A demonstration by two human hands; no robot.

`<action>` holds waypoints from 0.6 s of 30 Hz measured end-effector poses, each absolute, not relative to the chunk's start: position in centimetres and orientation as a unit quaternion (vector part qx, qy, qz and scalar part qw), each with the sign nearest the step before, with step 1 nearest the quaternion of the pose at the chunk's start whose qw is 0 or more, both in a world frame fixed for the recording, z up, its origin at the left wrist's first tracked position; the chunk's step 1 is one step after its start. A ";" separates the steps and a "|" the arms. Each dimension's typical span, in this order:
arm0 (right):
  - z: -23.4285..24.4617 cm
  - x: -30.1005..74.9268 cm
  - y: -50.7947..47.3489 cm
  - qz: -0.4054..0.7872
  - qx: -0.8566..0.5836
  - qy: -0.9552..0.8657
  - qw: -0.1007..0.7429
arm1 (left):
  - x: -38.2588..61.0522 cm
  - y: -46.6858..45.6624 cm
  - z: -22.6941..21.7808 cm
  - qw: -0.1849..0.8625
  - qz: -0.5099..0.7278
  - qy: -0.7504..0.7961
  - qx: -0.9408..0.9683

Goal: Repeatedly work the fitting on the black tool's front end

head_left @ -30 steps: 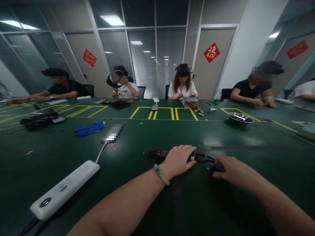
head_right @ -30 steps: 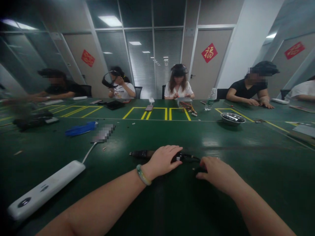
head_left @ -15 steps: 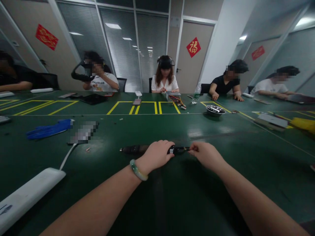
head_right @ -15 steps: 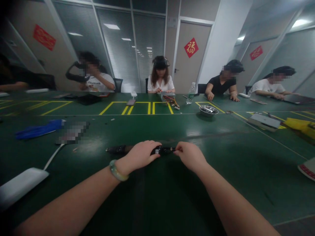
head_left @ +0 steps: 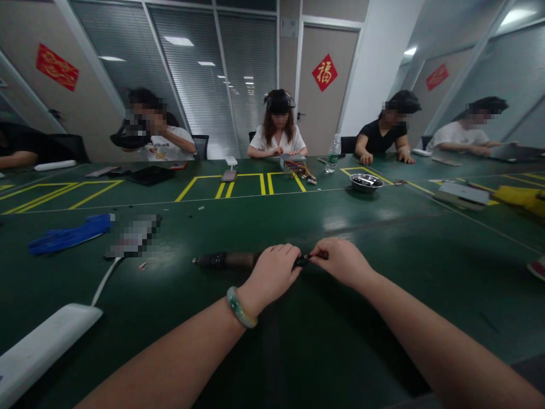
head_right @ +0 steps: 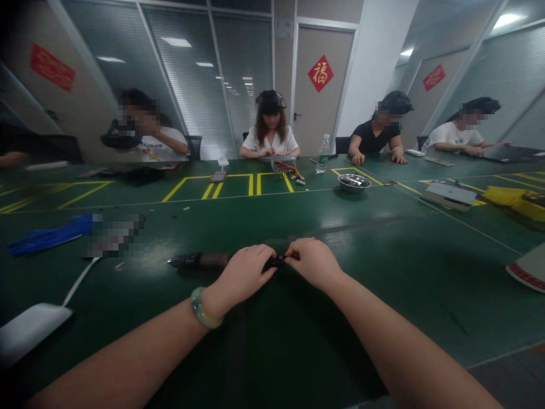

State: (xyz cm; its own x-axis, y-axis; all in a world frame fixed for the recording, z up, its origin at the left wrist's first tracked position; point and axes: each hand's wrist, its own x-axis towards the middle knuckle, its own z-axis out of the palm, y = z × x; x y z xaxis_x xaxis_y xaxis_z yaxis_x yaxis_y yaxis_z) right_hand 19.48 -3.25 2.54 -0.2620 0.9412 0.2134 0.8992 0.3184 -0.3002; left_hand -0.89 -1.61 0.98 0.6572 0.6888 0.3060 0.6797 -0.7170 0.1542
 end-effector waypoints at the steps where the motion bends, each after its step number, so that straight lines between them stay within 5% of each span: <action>1: 2.6 19.4 -3.3 0.048 -0.572 -0.800 0.173 | -0.8 -1.5 0.8 0.008 0.175 0.377 0.910; 18: 1.7 19.1 -3.0 0.012 -0.546 -0.824 0.150 | -1.3 -0.9 1.0 0.029 0.198 0.336 0.920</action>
